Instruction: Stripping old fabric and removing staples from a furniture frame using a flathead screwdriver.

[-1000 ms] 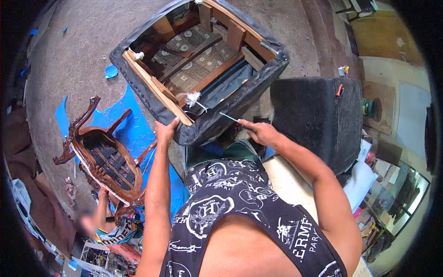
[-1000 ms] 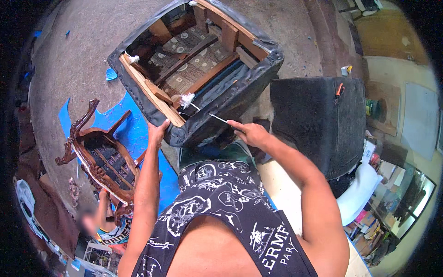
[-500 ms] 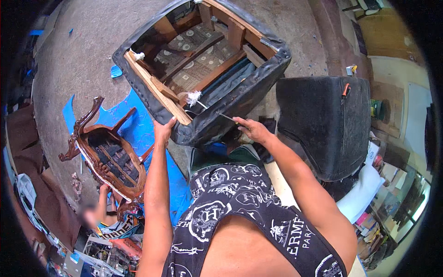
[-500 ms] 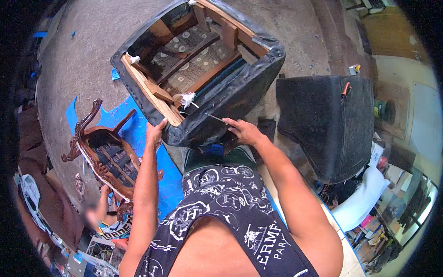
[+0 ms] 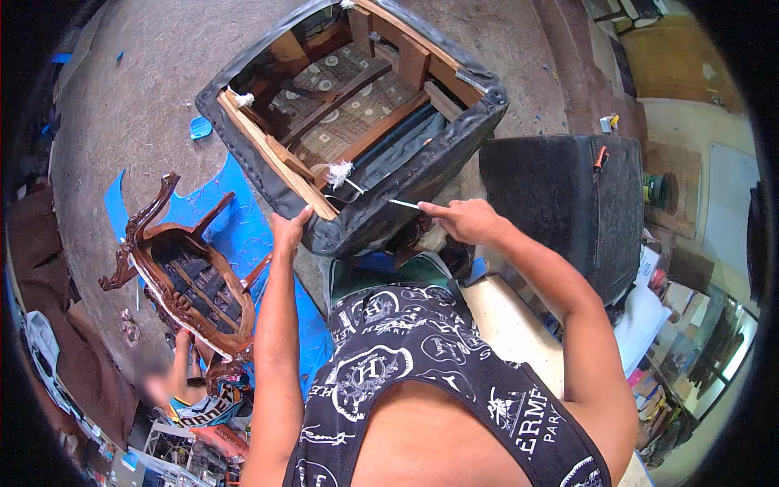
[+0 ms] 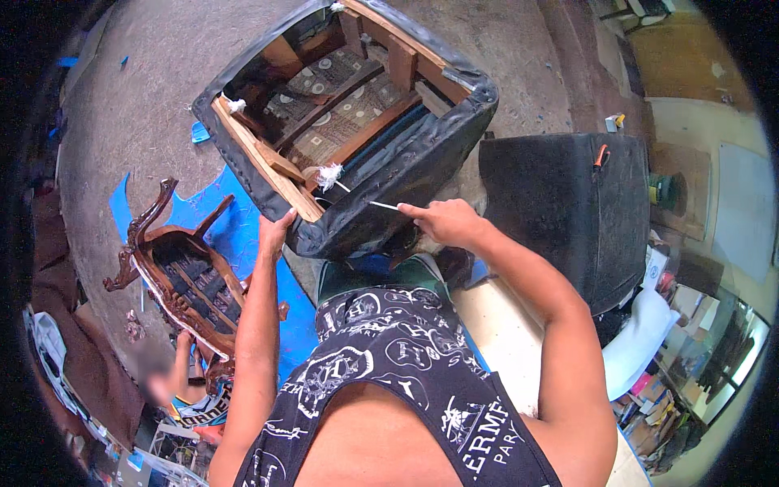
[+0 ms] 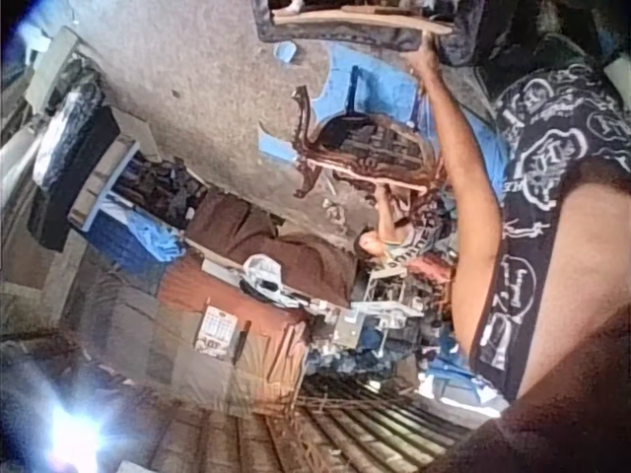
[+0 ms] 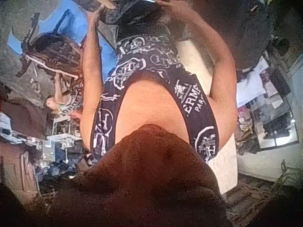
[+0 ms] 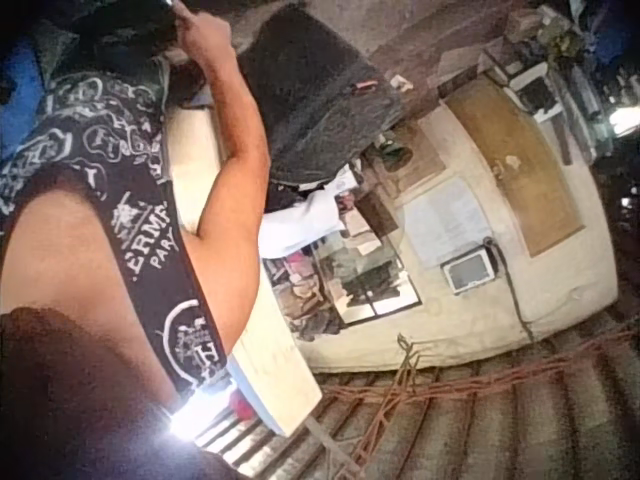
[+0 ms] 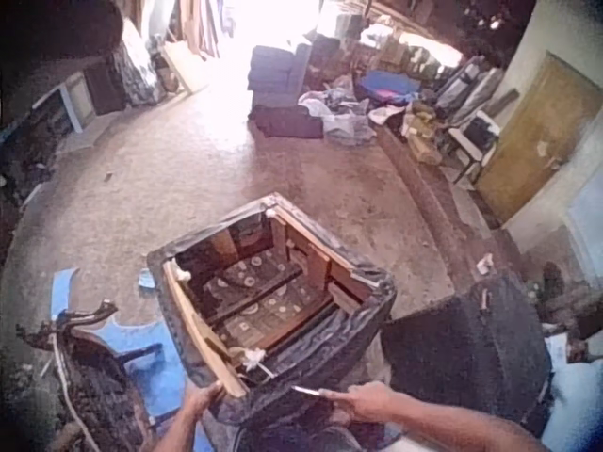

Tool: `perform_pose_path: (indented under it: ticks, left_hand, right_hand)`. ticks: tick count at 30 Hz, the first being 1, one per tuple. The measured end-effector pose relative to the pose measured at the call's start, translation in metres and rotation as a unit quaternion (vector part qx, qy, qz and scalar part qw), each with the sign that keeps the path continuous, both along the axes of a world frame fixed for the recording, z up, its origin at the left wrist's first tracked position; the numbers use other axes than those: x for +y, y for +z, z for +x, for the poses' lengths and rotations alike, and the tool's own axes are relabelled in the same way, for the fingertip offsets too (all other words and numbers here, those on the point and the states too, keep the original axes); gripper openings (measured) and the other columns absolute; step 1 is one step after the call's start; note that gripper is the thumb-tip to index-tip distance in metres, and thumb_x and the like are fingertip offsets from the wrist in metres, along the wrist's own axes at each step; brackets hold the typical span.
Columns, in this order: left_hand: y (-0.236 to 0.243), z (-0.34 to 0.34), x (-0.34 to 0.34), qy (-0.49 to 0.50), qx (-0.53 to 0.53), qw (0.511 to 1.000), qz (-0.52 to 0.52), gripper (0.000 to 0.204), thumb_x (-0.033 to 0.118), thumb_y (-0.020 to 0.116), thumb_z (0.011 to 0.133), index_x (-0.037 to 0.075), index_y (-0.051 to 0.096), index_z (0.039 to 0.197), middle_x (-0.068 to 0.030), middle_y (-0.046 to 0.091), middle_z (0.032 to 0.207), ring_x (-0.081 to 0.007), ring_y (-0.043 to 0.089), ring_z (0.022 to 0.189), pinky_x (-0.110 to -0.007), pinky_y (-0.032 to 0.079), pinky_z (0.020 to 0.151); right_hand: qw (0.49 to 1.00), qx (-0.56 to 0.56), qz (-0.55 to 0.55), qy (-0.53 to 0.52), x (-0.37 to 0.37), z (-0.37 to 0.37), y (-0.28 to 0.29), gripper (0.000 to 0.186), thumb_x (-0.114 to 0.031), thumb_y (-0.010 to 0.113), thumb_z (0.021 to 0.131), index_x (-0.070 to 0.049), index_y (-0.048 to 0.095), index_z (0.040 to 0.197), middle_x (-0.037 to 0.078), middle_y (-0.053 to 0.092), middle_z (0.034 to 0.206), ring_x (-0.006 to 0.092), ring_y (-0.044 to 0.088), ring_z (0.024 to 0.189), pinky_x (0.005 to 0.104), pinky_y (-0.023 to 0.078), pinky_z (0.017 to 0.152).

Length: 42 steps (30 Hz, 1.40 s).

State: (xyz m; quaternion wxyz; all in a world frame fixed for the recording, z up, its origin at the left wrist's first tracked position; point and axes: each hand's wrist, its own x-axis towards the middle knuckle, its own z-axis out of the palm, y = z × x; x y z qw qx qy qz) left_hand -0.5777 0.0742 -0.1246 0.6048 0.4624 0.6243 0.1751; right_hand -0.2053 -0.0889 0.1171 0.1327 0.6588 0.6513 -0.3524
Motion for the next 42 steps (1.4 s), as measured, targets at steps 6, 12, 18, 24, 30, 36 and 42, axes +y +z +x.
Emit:
perform_pose_path:
  ticks: [6,12,18,24,30,36,42]
  left_hand:
    - [-0.02,-0.004,-0.002,-0.007,0.059,0.998,-0.011,0.097,0.039,0.091,0.065,-0.013,0.046,0.132,-0.0276,0.062,0.128,-0.037,0.063,0.117,-0.041,0.048,0.101]
    - [-0.017,-0.001,-0.005,-0.008,0.086,0.996,0.018,0.101,0.04,0.091,0.065,-0.014,0.041,0.134,-0.0298,0.06,0.129,-0.0386,0.062,0.118,-0.041,0.048,0.102]
    - [-0.016,-0.004,-0.003,-0.014,0.08,0.997,-0.01,0.101,0.04,0.091,0.065,-0.015,0.041,0.134,-0.0308,0.06,0.129,-0.039,0.062,0.119,-0.042,0.048,0.102]
    - [0.016,0.018,-0.001,0.001,0.061,0.998,-0.016,0.097,0.038,0.091,0.065,-0.014,0.044,0.133,-0.0289,0.062,0.126,-0.0369,0.064,0.115,-0.04,0.05,0.098]
    - [0.009,0.013,-0.008,0.022,0.053,0.998,0.008,0.079,0.029,0.09,0.069,-0.01,0.054,0.127,-0.0224,0.068,0.12,-0.0307,0.068,0.106,-0.038,0.052,0.094]
    - [0.042,0.016,0.001,0.029,0.045,0.998,-0.03,0.066,0.023,0.088,0.071,-0.008,0.059,0.122,-0.0183,0.07,0.118,-0.0276,0.069,0.105,-0.037,0.052,0.093]
    - [0.016,0.013,-0.002,0.011,0.022,1.0,-0.006,0.079,0.027,0.089,0.07,-0.01,0.052,0.128,-0.0216,0.066,0.124,-0.0299,0.067,0.11,-0.037,0.051,0.096]
  right_hand:
    - [0.999,-0.008,-0.007,0.032,0.006,0.001,0.005,0.049,-0.03,0.051,0.099,-0.035,0.044,0.148,0.015,0.07,0.092,0.0362,0.07,0.078,0.0471,0.055,0.065]
    - [0.999,-0.022,-0.029,0.03,0.012,0.001,0.008,0.049,-0.03,0.048,0.101,-0.033,0.043,0.149,0.018,0.069,0.091,0.0374,0.07,0.078,0.0481,0.055,0.066]
    - [0.996,-0.017,-0.027,0.086,0.025,0.013,0.004,0.049,-0.031,0.046,0.101,-0.034,0.041,0.15,0.019,0.069,0.091,0.0382,0.07,0.075,0.0478,0.055,0.064]
    - [0.991,0.012,-0.054,0.124,0.032,0.031,-0.012,0.05,-0.03,0.051,0.101,-0.035,0.042,0.15,0.021,0.068,0.088,0.0393,0.068,0.079,0.0504,0.054,0.069]
    - [0.974,0.224,-0.003,-0.009,-0.005,0.041,-0.088,0.051,-0.03,0.057,0.1,-0.034,0.043,0.149,0.021,0.069,0.102,0.0415,0.067,0.097,0.05,0.052,0.085]
    - [0.98,0.184,-0.011,-0.077,-0.017,0.03,-0.098,0.049,-0.03,0.057,0.1,-0.032,0.044,0.147,0.018,0.067,0.118,0.0393,0.065,0.105,0.0478,0.052,0.089]
    - [0.98,0.144,-0.021,-0.135,-0.028,0.001,-0.05,0.052,-0.028,0.055,0.099,-0.029,0.041,0.149,0.023,0.068,0.112,0.0424,0.065,0.104,0.0494,0.052,0.09]
